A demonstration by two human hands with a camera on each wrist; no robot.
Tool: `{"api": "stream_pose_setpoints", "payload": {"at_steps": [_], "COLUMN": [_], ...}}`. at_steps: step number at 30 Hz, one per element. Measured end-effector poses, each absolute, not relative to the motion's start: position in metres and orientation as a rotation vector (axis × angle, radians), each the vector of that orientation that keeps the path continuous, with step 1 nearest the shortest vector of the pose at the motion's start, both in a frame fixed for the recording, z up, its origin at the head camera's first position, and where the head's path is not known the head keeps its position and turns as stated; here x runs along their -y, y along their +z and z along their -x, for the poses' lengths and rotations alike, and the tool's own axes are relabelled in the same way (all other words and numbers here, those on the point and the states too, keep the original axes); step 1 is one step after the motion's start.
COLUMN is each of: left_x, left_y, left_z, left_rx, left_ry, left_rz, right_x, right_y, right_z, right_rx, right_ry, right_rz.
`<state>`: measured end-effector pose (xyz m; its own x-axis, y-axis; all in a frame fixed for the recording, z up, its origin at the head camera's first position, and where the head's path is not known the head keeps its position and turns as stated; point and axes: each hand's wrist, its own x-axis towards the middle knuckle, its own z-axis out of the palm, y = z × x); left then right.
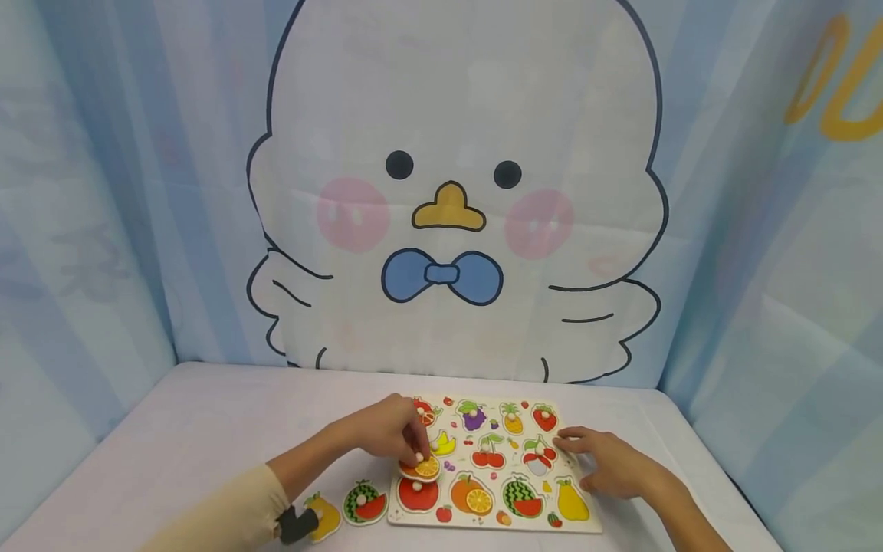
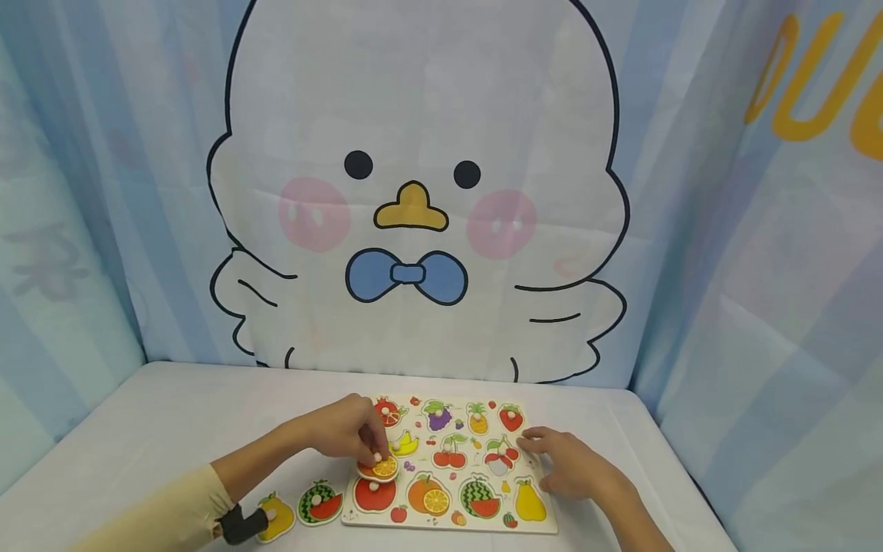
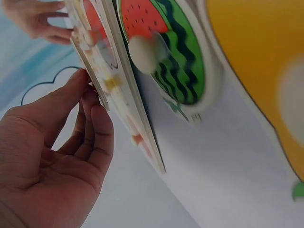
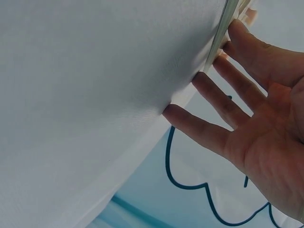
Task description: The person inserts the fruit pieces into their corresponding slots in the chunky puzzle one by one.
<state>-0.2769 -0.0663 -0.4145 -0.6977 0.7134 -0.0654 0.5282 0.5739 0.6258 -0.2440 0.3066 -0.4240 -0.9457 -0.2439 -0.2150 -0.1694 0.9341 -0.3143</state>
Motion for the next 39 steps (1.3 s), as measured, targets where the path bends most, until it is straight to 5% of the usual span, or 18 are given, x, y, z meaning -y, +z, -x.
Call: {"api": "stream_pose_setpoints", "payload": {"at_steps": [39], "left_x": [-0.012], "left_y": [-0.43], "left_z": [0.269], "left_rx": [-2.399], "left_ry": [0.598], "left_rz": [-1.302], "right_x": [-0.308], "right_y": [-0.425], "right_z": [0.243], "right_rx": [-2.849], "right_ry": [-0.419], "right_rz": [0.318]}}
